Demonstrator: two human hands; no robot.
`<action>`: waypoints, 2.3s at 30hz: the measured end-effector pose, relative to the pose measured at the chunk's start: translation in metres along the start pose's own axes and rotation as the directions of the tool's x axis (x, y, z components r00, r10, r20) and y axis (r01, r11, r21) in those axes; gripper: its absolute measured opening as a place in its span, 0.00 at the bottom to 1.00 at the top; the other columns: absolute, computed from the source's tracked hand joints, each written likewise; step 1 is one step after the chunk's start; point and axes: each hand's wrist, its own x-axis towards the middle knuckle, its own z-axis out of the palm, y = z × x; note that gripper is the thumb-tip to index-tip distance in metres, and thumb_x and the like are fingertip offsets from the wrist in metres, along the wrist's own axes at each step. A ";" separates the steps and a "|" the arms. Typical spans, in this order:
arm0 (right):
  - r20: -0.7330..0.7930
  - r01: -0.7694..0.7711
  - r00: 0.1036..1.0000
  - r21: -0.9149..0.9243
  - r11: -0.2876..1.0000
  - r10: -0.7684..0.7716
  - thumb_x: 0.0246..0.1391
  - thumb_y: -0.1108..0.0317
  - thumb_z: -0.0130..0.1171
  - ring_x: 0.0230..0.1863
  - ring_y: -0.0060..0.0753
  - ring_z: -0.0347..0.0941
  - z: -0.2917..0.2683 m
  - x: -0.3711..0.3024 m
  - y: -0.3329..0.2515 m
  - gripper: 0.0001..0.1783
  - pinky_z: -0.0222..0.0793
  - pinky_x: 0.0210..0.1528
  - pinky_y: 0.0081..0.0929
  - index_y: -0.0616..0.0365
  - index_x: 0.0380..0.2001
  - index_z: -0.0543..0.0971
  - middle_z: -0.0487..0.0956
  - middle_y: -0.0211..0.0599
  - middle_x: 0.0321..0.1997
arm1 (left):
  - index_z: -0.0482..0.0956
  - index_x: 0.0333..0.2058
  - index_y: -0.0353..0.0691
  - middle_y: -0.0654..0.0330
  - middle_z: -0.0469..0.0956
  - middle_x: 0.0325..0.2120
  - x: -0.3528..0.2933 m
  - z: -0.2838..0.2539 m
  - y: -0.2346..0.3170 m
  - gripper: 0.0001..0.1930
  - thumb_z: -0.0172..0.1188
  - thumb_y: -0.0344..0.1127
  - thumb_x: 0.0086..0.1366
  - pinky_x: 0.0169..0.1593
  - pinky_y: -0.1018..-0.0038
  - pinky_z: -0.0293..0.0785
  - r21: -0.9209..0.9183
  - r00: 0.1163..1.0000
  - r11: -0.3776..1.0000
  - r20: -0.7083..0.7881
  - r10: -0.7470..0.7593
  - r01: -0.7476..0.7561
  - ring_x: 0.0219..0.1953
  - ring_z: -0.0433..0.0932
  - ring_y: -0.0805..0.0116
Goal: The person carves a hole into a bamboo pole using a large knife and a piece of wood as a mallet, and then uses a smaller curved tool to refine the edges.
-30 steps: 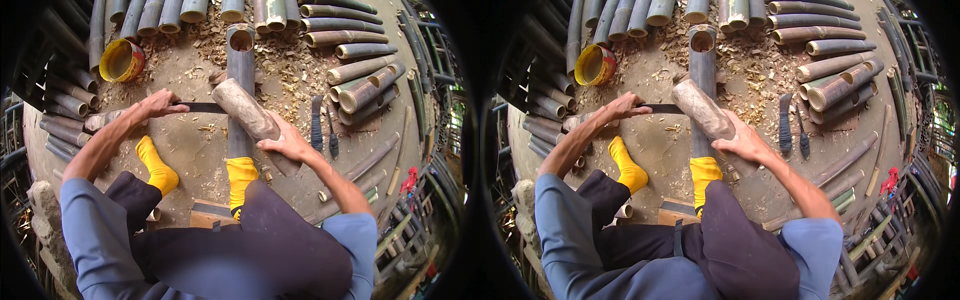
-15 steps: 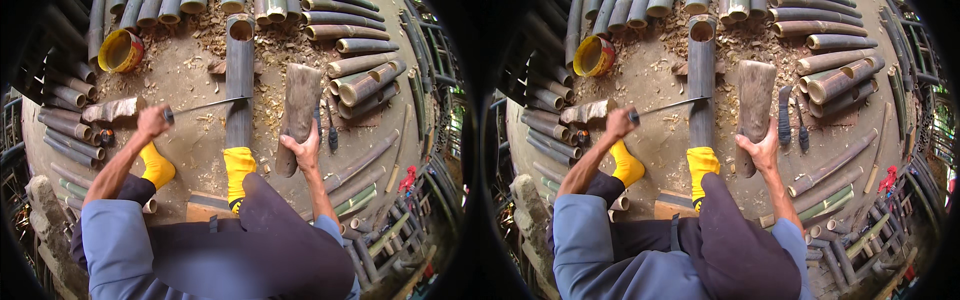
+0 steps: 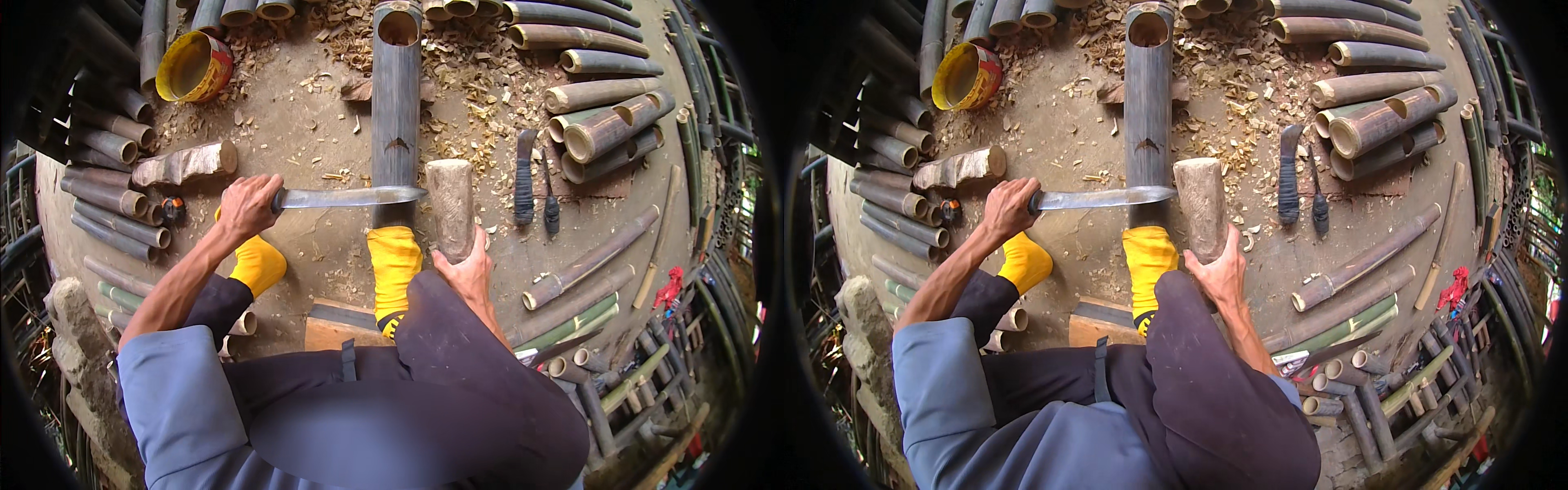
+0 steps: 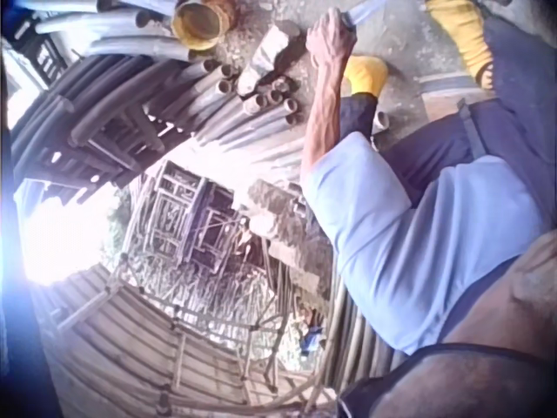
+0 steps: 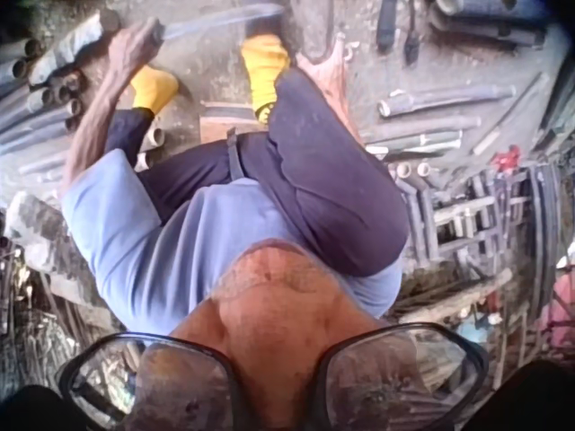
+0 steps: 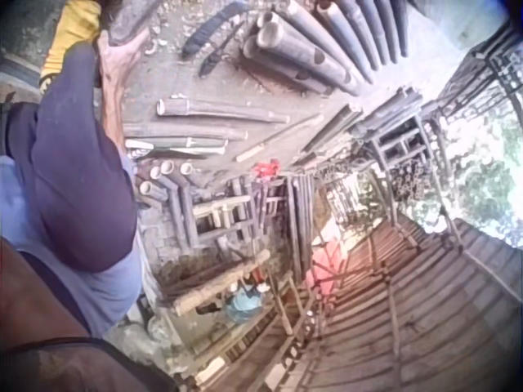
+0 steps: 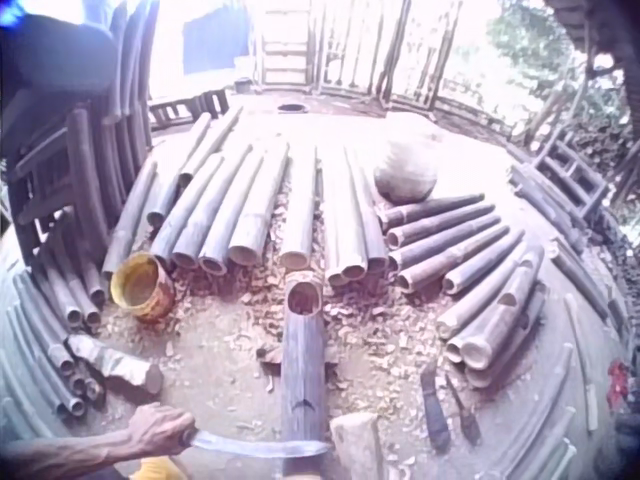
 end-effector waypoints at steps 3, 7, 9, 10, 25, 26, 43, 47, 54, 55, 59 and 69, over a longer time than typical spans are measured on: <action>-0.007 0.037 0.999 -0.035 0.999 -0.037 0.35 0.59 0.69 0.45 0.57 0.74 -0.001 0.003 0.004 0.45 0.70 0.46 0.41 0.63 0.55 0.59 0.75 0.58 0.44 | 0.67 0.29 0.43 0.58 0.71 0.21 0.003 0.003 -0.003 0.14 0.62 0.32 0.44 0.30 0.65 0.69 0.017 1.000 1.000 -0.001 0.010 -0.010 0.26 0.74 0.57; -0.004 0.064 0.998 -0.062 0.996 -0.065 0.34 0.59 0.69 0.45 0.58 0.73 0.001 0.003 0.008 0.45 0.70 0.46 0.42 0.63 0.55 0.59 0.74 0.58 0.45 | 0.67 0.30 0.44 0.58 0.71 0.21 0.006 0.000 -0.005 0.15 0.61 0.31 0.43 0.31 0.65 0.70 0.030 1.000 0.999 0.024 0.020 -0.020 0.26 0.74 0.57; 0.006 0.045 0.999 -0.055 0.997 -0.045 0.34 0.60 0.69 0.45 0.58 0.73 0.000 0.003 0.008 0.45 0.70 0.46 0.42 0.63 0.55 0.59 0.74 0.58 0.45 | 0.67 0.30 0.44 0.59 0.71 0.22 0.007 0.001 -0.006 0.15 0.61 0.31 0.42 0.31 0.65 0.70 0.029 0.999 0.999 0.035 0.012 -0.013 0.27 0.74 0.57; 0.015 0.027 1.000 -0.049 0.998 -0.027 0.35 0.60 0.69 0.46 0.58 0.73 0.000 0.003 0.008 0.45 0.70 0.45 0.41 0.62 0.55 0.59 0.74 0.58 0.45 | 0.67 0.30 0.44 0.59 0.71 0.22 0.007 0.002 -0.007 0.15 0.61 0.31 0.42 0.31 0.65 0.70 0.030 0.999 0.999 0.029 0.018 -0.019 0.27 0.74 0.57; 0.076 0.054 0.996 -0.035 0.998 -0.051 0.36 0.61 0.69 0.46 0.60 0.72 -0.007 0.010 0.011 0.46 0.70 0.46 0.42 0.64 0.56 0.57 0.73 0.62 0.45 | 0.67 0.30 0.45 0.60 0.72 0.22 0.013 -0.006 -0.008 0.13 0.59 0.31 0.45 0.31 0.63 0.71 0.038 0.997 0.999 0.081 0.011 -0.014 0.28 0.76 0.57; 0.076 0.054 0.996 -0.034 0.998 -0.051 0.36 0.61 0.69 0.46 0.60 0.72 -0.007 0.010 0.012 0.46 0.70 0.46 0.42 0.64 0.56 0.57 0.73 0.62 0.45 | 0.67 0.31 0.46 0.60 0.72 0.23 0.013 -0.006 -0.008 0.13 0.59 0.31 0.45 0.31 0.63 0.71 0.041 0.996 0.999 0.089 0.008 -0.012 0.28 0.76 0.57; 0.125 0.194 0.975 -0.097 0.976 -0.182 0.34 0.64 0.70 0.43 0.60 0.73 -0.022 0.023 0.020 0.47 0.72 0.43 0.43 0.59 0.57 0.56 0.74 0.59 0.43 | 0.66 0.30 0.43 0.58 0.73 0.22 0.024 -0.011 -0.010 0.15 0.58 0.28 0.42 0.30 0.60 0.70 0.039 0.991 0.999 0.132 0.021 -0.026 0.28 0.75 0.53; 0.144 0.277 0.958 -0.257 0.926 -0.247 0.34 0.64 0.69 0.42 0.56 0.75 -0.044 0.026 0.015 0.45 0.72 0.44 0.41 0.60 0.57 0.59 0.75 0.59 0.42 | 0.66 0.31 0.43 0.56 0.73 0.22 0.027 -0.014 -0.008 0.15 0.57 0.27 0.41 0.30 0.59 0.69 0.045 0.986 0.999 0.168 0.009 -0.016 0.28 0.75 0.51; 0.651 0.998 -0.022 -0.036 -0.060 -0.759 0.36 0.65 0.63 0.29 0.37 0.72 -0.072 0.083 -0.045 0.33 0.69 0.27 0.34 0.52 0.51 0.70 0.72 0.43 0.31 | 0.67 0.32 0.43 0.56 0.72 0.22 0.025 -0.008 -0.012 0.15 0.57 0.27 0.42 0.30 0.58 0.69 0.030 0.989 0.999 0.147 0.013 -0.018 0.27 0.75 0.51; 0.765 0.966 0.259 -0.207 0.157 -0.589 0.35 0.64 0.63 0.32 0.41 0.73 -0.070 0.092 -0.047 0.36 0.70 0.27 0.34 0.53 0.53 0.67 0.73 0.45 0.32 | 0.66 0.31 0.43 0.56 0.72 0.22 0.026 -0.008 -0.010 0.15 0.58 0.27 0.41 0.31 0.59 0.69 0.038 0.990 0.999 0.143 -0.008 0.003 0.28 0.74 0.51; 0.753 0.934 0.343 -0.206 0.293 -0.562 0.39 0.67 0.60 0.31 0.45 0.75 -0.050 0.069 -0.066 0.35 0.73 0.29 0.37 0.53 0.56 0.64 0.73 0.40 0.29 | 0.66 0.29 0.43 0.56 0.71 0.21 0.026 -0.005 -0.015 0.15 0.59 0.27 0.40 0.32 0.60 0.68 0.030 0.995 0.999 0.099 0.015 -0.018 0.28 0.73 0.51; 0.785 0.906 0.388 -0.227 0.357 -0.483 0.37 0.61 0.66 0.33 0.43 0.75 -0.037 0.072 -0.094 0.41 0.74 0.28 0.34 0.56 0.56 0.61 0.75 0.48 0.32 | 0.66 0.29 0.42 0.56 0.71 0.21 0.033 0.001 -0.023 0.14 0.59 0.28 0.41 0.31 0.60 0.68 0.035 0.997 0.998 0.048 0.058 -0.059 0.28 0.74 0.53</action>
